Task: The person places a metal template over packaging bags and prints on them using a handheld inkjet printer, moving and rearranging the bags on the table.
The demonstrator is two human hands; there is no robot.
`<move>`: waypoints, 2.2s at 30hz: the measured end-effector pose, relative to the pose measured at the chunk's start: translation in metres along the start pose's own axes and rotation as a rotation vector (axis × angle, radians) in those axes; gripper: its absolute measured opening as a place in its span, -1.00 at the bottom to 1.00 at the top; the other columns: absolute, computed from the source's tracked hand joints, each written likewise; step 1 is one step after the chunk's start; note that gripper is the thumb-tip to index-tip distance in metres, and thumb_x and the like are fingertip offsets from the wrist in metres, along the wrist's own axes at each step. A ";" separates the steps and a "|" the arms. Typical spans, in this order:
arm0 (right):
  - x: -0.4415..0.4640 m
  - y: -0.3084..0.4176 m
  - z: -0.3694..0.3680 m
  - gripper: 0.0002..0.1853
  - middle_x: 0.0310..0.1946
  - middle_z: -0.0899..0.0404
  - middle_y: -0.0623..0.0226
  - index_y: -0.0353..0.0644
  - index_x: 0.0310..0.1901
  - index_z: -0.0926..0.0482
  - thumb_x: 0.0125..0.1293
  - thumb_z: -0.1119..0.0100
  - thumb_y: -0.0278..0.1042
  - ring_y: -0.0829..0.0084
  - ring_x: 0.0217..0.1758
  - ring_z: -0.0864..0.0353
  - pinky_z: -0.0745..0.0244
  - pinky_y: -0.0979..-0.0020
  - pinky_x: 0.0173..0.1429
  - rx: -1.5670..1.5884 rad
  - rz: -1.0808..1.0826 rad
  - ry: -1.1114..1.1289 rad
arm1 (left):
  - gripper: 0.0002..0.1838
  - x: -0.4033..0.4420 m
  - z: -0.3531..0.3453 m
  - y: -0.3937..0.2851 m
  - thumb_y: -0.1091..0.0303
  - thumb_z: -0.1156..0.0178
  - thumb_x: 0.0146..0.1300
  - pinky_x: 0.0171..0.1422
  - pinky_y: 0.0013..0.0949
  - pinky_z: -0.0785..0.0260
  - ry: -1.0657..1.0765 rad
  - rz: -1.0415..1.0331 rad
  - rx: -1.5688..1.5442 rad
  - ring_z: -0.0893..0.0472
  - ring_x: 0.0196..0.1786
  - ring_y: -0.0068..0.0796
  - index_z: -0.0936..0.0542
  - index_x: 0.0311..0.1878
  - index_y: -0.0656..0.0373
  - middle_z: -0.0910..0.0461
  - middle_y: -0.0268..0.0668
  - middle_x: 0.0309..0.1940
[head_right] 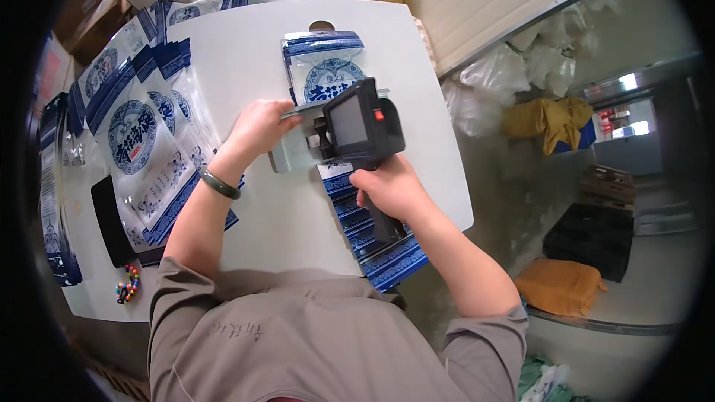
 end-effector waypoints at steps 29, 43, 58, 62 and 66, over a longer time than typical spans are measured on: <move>-0.040 -0.116 0.062 -0.63 -0.22 -0.70 0.01 -0.48 0.06 -0.53 0.34 -0.10 -0.36 0.09 0.09 -0.65 -0.51 0.05 0.31 0.874 0.297 -0.279 | -0.74 -0.066 0.013 -0.054 0.24 -0.29 0.38 -0.25 -0.18 -0.43 0.220 -0.050 -0.255 -0.49 -0.44 -0.08 -0.58 -0.24 0.29 -0.52 0.04 -0.48; -0.039 -0.161 0.054 -0.63 -0.29 -0.67 0.09 -0.45 0.06 -0.53 0.33 -0.13 -0.34 0.17 -0.02 -0.69 -0.58 0.14 0.20 0.850 0.269 -0.335 | -0.45 0.008 -0.036 -0.022 -0.16 -0.35 0.28 -0.20 -0.16 -0.52 -0.304 0.275 -0.076 -0.71 -0.35 -0.13 -0.64 -0.33 0.28 -0.70 -0.11 -0.46; -0.038 -0.165 0.057 -0.54 -0.34 -0.66 0.10 -0.50 0.16 -0.44 0.37 -0.08 -0.28 0.16 -0.03 -0.68 -0.60 0.14 0.19 0.913 0.244 -0.279 | -0.54 -0.089 0.077 0.045 0.41 -0.27 0.42 -0.29 -0.59 -0.29 -0.737 0.035 -0.381 -0.40 -0.38 -0.76 -0.51 0.36 0.18 -0.49 -0.52 -0.44; -0.032 -0.177 0.057 -0.55 -0.33 -0.66 0.07 -0.53 0.12 -0.46 0.31 -0.11 -0.34 0.14 -0.02 -0.66 -0.62 0.12 0.19 0.962 0.238 -0.249 | -0.54 -0.164 0.133 0.162 0.30 -0.22 0.40 0.22 -0.26 -0.48 -0.602 0.092 0.414 -0.63 0.11 -0.26 -0.52 0.30 0.27 -0.64 -0.06 0.10; -0.030 -0.185 0.056 -0.54 -0.30 -0.65 0.08 -0.50 0.16 -0.45 0.36 -0.06 -0.30 0.18 0.00 -0.64 -0.58 0.12 0.22 0.979 0.264 -0.237 | -0.55 -0.209 0.134 0.185 0.20 -0.32 0.25 0.09 -0.16 -0.50 -0.900 0.688 0.161 -0.69 -0.04 -0.01 -0.59 0.10 0.31 -0.71 0.05 -0.14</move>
Point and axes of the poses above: each hand's wrist, its own x-axis towards the middle knuckle, its own z-axis out of the back of the hand, y = z × x, the point moved 3 cm from there along x, towards the middle knuckle
